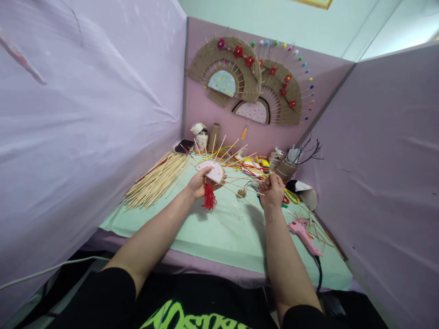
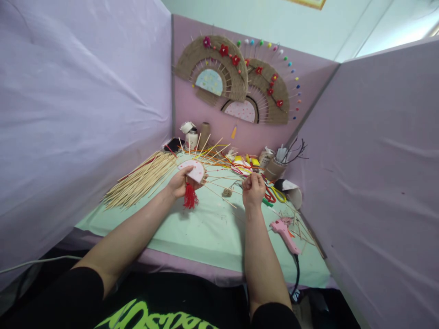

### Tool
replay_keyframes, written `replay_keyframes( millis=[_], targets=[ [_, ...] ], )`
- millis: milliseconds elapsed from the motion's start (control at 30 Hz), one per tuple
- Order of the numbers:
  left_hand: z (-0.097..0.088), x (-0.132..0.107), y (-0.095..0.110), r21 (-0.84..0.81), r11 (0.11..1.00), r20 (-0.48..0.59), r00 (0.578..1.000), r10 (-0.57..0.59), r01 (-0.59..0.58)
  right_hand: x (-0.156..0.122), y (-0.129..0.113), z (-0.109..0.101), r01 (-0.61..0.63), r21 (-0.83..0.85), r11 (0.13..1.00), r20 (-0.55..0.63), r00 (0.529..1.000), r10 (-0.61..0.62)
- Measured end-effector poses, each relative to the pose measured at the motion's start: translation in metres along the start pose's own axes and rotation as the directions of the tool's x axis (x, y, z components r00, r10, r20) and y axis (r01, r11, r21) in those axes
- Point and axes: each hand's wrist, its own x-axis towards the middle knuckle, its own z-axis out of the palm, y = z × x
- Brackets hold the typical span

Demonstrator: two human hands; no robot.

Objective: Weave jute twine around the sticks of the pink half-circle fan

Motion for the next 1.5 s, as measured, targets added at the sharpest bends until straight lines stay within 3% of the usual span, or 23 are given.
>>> replay_keyframes(
  millis=[433,1233,1367,1500],
  targets=[
    [-0.0013,0.0006,-0.0014,0.064,0.997,0.017,0.999,-0.052,0.05,0.0007,-0.0002,0.0006,-0.033,0.023,0.999,-0.029,0.999,0.033],
    [0.0012,-0.0028,-0.0028,0.097,0.992,0.034,0.996,-0.081,0.077,-0.0011,0.0008,-0.0004,-0.047,0.037,0.998,0.026,0.999,0.046],
    [0.0007,-0.0006,-0.002,0.08,0.996,-0.023,0.999,-0.029,0.031,-0.0017,-0.0028,0.0004,-0.057,0.069,0.996,0.072,0.996,0.052],
    [-0.0007,0.0041,0.0023,0.0,0.985,-0.132,0.976,0.171,-0.173,-0.0034,-0.007,0.0012,-0.052,0.102,0.993,0.109,0.993,0.04]
  ],
)
